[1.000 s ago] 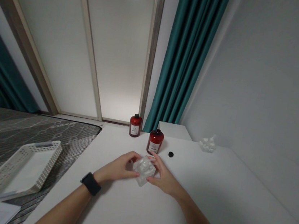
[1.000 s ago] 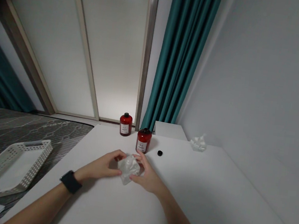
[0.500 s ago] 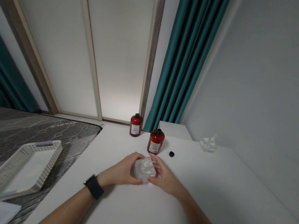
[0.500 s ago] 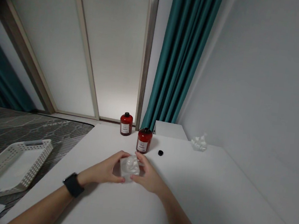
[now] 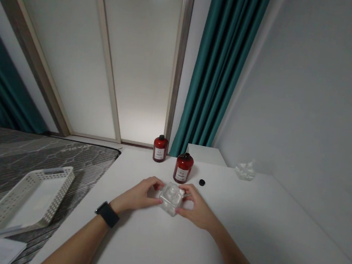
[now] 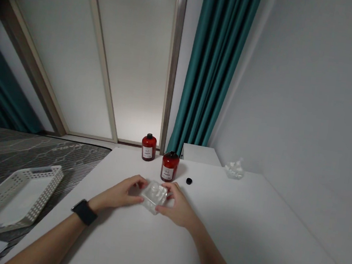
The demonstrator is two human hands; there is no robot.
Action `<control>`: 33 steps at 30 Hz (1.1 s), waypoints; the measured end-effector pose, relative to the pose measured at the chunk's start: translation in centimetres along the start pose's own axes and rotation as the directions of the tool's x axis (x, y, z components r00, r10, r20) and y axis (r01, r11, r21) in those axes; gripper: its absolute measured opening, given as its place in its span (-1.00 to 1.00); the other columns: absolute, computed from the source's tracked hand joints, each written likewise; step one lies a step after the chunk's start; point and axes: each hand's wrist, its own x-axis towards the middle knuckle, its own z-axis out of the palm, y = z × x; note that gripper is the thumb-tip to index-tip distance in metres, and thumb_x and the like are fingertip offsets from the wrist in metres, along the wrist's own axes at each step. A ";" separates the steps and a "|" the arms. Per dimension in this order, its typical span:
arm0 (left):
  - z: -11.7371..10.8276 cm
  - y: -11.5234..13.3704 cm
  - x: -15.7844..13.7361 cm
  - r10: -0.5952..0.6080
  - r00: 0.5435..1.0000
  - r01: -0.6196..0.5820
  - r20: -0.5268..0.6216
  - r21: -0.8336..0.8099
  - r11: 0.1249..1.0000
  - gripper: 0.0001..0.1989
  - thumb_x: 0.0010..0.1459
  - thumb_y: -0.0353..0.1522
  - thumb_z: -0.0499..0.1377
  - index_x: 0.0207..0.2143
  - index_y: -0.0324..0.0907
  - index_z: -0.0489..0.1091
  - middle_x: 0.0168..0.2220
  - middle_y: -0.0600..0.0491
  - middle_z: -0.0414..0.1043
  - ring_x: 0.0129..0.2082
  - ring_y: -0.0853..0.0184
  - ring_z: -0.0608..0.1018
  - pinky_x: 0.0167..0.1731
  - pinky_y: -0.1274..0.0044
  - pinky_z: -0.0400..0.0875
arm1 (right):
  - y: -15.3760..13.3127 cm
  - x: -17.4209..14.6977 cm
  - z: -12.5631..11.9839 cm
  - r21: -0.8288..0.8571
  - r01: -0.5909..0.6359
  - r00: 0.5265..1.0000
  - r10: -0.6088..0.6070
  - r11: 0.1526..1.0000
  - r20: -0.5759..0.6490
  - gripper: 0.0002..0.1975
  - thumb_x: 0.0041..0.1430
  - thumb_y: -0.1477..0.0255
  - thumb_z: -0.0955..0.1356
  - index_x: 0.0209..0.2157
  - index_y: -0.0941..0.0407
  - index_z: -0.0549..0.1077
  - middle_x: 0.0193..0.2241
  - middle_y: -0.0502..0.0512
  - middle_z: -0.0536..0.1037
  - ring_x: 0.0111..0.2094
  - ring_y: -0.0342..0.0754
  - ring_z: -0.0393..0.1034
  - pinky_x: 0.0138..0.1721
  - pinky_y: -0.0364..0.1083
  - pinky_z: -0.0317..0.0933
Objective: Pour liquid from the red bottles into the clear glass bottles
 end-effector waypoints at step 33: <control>1.5 1.4 -0.3 0.092 0.996 -0.092 0.004 0.053 0.994 -0.40 0.12 -0.28 0.30 0.18 -0.16 0.20 0.04 -0.10 0.36 -0.02 0.13 0.45 0.04 0.28 0.37 | 0.0 -0.1 1.1 -0.179 0.021 0.999 -0.025 0.984 -0.021 -0.29 0.07 0.49 0.45 0.24 0.03 0.20 0.09 0.18 0.34 0.04 0.09 0.30 0.06 0.09 0.25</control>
